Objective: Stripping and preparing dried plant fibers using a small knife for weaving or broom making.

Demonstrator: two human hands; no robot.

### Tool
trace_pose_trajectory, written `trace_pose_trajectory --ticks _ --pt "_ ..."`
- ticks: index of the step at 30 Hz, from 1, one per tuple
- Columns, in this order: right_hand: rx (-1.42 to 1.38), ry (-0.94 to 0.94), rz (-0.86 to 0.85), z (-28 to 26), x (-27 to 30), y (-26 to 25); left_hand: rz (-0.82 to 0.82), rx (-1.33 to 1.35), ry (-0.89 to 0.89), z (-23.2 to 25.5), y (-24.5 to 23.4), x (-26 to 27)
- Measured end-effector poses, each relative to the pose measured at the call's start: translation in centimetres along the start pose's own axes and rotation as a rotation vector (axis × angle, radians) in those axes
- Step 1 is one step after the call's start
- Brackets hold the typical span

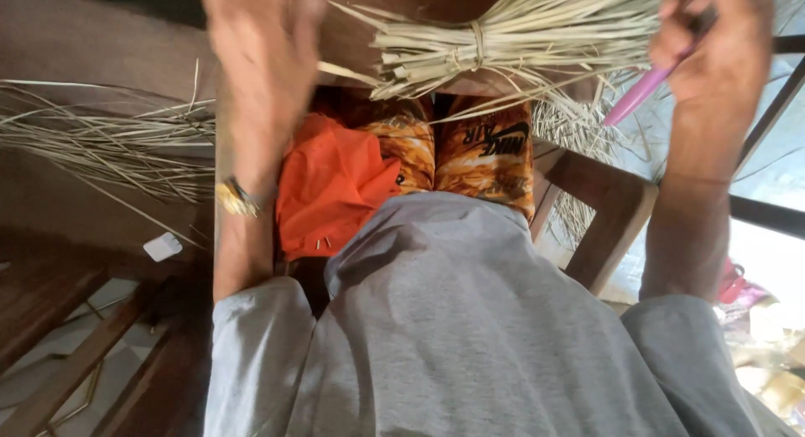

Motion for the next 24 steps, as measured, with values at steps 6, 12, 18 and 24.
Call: trace_pose_trajectory --ticks 6,12,18,24 --pt "0.166 -0.026 -0.409 5.4 8.0 7.6 -0.353 0.17 0.103 9.2 8.9 4.0" --pt "0.155 0.178 -0.38 14.7 7.2 6.1 -0.269 -0.315 0.24 11.2 13.4 7.5" --pt "0.065 0.192 -0.341 16.3 9.1 6.7 -0.332 -0.337 0.225 11.9 14.0 8.5" --pt "-0.018 0.151 -0.302 15.3 10.4 6.4 -0.301 0.227 0.017 9.6 13.5 8.2"
Point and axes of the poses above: each hand's wrist, its own x-axis away from the middle knuckle, its own y-axis out of the palm, z = x × y, the point moved 8 cm from there along -x, towards the middle knuckle, and after that the axes turned 15 degrees about y, right-handed, at the moved point
